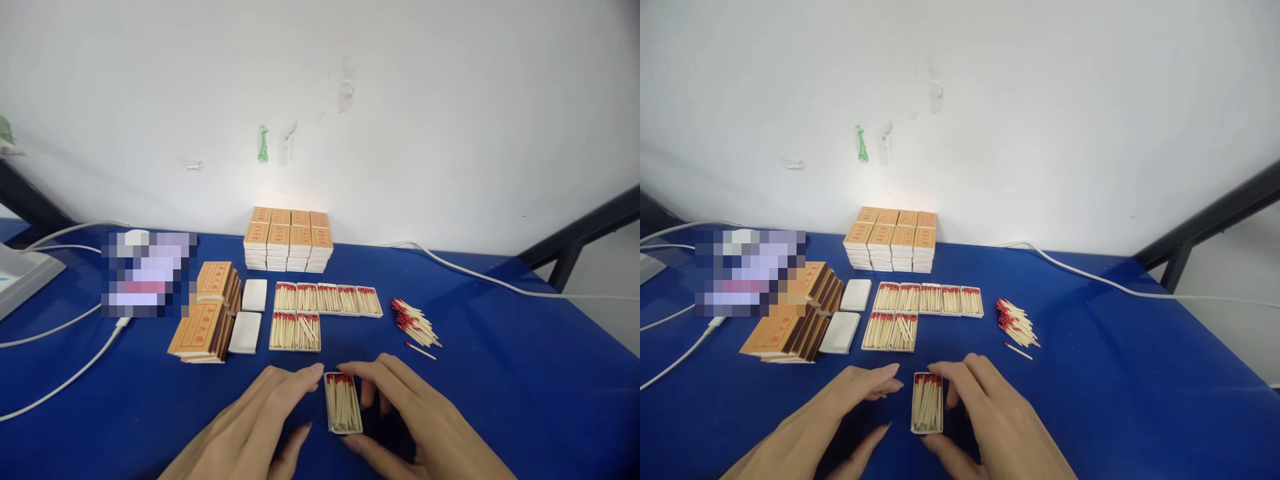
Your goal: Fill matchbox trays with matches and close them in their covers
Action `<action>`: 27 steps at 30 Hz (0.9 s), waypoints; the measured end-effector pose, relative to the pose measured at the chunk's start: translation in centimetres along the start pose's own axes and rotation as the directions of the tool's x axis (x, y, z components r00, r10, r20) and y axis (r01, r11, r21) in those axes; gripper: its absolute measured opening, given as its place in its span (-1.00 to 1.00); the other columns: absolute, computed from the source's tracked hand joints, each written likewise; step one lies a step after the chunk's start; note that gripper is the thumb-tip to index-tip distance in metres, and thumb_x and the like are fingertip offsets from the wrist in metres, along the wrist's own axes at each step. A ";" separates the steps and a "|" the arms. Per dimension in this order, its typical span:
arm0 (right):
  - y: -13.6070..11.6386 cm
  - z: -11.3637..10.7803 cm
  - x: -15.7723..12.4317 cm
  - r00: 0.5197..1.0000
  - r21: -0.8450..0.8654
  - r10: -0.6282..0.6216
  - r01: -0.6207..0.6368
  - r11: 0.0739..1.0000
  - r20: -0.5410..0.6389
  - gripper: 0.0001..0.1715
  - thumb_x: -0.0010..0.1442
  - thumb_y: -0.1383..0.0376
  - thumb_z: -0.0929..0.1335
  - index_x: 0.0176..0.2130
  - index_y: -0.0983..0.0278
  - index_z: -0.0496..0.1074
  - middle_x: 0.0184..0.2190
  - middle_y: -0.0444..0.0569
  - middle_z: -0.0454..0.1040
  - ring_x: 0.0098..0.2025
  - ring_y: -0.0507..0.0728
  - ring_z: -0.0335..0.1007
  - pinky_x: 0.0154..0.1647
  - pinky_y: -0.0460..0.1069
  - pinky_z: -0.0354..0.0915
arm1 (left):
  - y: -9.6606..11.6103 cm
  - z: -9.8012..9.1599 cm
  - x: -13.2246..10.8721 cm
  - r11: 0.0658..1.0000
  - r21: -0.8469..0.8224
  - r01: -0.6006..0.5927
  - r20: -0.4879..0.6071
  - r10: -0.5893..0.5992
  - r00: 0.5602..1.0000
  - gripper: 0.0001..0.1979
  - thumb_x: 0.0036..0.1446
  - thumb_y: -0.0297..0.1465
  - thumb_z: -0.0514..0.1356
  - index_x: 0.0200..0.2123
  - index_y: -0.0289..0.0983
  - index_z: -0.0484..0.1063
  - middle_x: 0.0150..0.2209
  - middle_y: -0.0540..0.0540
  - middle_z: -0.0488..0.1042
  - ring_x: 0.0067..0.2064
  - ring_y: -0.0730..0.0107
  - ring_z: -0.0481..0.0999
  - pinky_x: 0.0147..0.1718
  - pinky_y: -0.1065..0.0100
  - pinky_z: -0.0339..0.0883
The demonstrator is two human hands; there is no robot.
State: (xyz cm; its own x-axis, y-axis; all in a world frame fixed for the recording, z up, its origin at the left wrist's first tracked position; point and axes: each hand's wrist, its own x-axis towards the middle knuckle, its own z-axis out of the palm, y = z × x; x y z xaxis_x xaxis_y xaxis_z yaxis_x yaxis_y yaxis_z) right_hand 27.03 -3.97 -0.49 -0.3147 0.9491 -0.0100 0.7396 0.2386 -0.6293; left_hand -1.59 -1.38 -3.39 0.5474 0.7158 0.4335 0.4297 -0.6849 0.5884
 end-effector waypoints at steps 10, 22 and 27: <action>-0.1 -1.3 3.2 0.993 0.030 0.118 -0.119 0.992 0.024 -0.53 0.54 0.24 0.46 0.34 -0.08 0.44 0.12 -0.10 0.56 0.08 0.18 0.60 0.15 0.13 0.54 | -0.3 0.6 -0.5 1.000 0.009 0.020 0.000 -0.020 1.000 -0.35 0.50 -0.48 0.16 0.57 -0.05 0.25 0.05 -0.07 0.78 -0.03 0.14 0.89 0.01 0.22 0.82; -0.3 -1.2 5.1 0.995 0.032 0.079 -0.078 0.996 -0.061 -0.58 0.53 0.32 0.43 0.29 0.04 0.40 0.08 -0.05 0.53 0.06 0.20 0.55 0.12 0.17 0.51 | -0.1 0.8 -0.3 0.999 0.048 0.004 -0.039 -0.003 0.999 -0.40 0.48 -0.49 0.16 0.51 -0.06 0.32 0.00 -0.06 0.79 -0.07 0.16 0.88 -0.06 0.28 0.83; -0.5 -1.3 5.4 0.994 0.029 0.065 -0.062 0.998 -0.091 -0.63 0.51 0.34 0.43 0.24 0.07 0.42 0.07 -0.03 0.55 0.04 0.21 0.56 0.05 0.14 0.52 | 0.0 0.9 -0.3 0.996 0.091 -0.016 -0.084 0.024 0.996 -0.39 0.43 -0.47 0.24 0.49 -0.07 0.36 -0.01 -0.06 0.79 -0.12 0.16 0.89 -0.08 0.28 0.84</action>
State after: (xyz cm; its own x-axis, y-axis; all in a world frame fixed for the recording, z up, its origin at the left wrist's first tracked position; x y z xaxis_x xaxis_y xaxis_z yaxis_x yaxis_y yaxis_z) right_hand 25.71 1.25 0.75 -0.2110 0.9773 0.0198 0.7404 0.1730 -0.6496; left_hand -1.10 -1.69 -4.15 0.4955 0.7082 0.5029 0.4845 -0.7059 0.5166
